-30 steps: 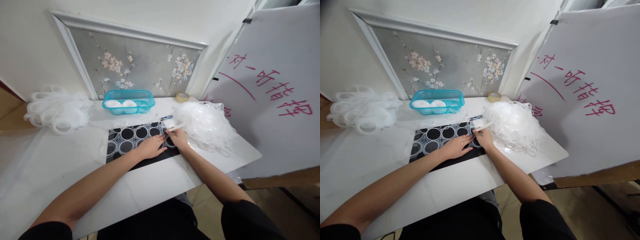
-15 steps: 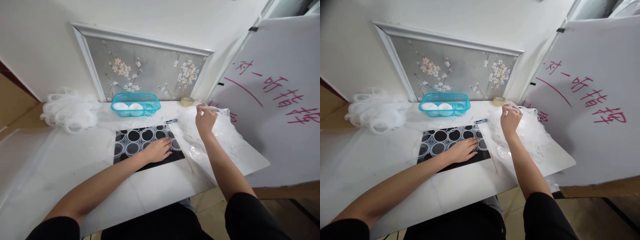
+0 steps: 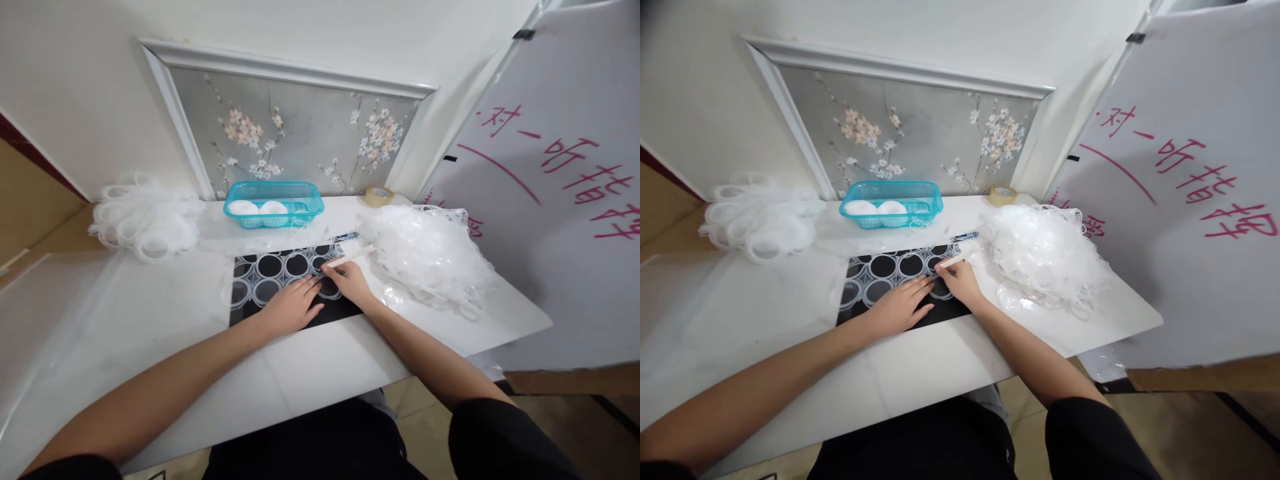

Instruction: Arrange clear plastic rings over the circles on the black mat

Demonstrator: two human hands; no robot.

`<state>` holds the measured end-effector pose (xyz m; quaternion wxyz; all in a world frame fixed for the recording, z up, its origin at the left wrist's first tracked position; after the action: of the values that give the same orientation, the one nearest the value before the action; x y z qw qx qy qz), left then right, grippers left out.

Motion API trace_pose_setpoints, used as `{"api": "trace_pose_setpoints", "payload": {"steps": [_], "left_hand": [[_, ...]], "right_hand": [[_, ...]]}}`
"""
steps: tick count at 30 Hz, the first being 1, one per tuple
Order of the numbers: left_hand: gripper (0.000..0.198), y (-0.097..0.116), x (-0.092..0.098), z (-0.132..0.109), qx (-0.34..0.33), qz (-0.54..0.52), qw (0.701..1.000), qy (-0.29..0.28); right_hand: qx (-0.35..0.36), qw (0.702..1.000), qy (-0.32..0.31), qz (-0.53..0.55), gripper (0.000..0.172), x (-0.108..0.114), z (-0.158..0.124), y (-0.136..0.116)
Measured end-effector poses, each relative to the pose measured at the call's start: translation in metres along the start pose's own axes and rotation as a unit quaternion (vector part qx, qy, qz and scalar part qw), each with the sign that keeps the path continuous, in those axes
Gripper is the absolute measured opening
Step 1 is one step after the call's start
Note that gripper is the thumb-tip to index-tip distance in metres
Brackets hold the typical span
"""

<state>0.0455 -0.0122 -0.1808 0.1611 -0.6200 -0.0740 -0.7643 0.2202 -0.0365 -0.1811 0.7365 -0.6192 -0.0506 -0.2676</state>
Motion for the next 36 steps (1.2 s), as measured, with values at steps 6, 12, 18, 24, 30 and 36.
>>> {"api": "trace_pose_setpoints", "payload": {"steps": [6,12,18,24,30,36], "left_hand": [[0.046,0.002,0.004,0.003,-0.002,0.008,1.000,0.001],[0.046,0.000,-0.001,0.000,-0.012,-0.003,1.000,0.020],[0.046,0.001,-0.004,0.001,-0.013,0.000,1.000,0.027],[0.046,0.001,0.000,0.002,-0.012,-0.027,0.999,0.032],[0.043,-0.001,-0.002,-0.002,0.014,-0.071,0.997,0.024],[0.047,-0.004,0.010,-0.009,-0.010,-0.039,0.999,0.022]], "right_hand": [[0.000,1.000,-0.001,0.008,0.021,-0.002,-0.001,-0.002],[0.009,1.000,-0.006,0.007,0.020,-0.002,-0.001,-0.001],[0.045,0.998,-0.018,-0.039,0.020,-0.001,-0.002,0.000],[0.172,0.928,-0.102,-0.315,0.022,-0.017,-0.013,-0.015],[0.047,0.909,0.023,-0.414,0.034,0.041,0.045,-0.026],[0.022,0.952,0.222,-0.210,0.031,0.071,0.062,-0.026]]}}
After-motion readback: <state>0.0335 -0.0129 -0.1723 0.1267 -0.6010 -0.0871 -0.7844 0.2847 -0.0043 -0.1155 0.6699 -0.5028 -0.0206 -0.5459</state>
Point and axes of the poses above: each hand's wrist, its own z-axis towards the middle knuckle, its own x-axis out of the back of the hand, y = z × x, the point moved 2 cm from there along z, towards the middle knuckle, and after that the axes turned 5 degrees about z, right-handed, at the moved point
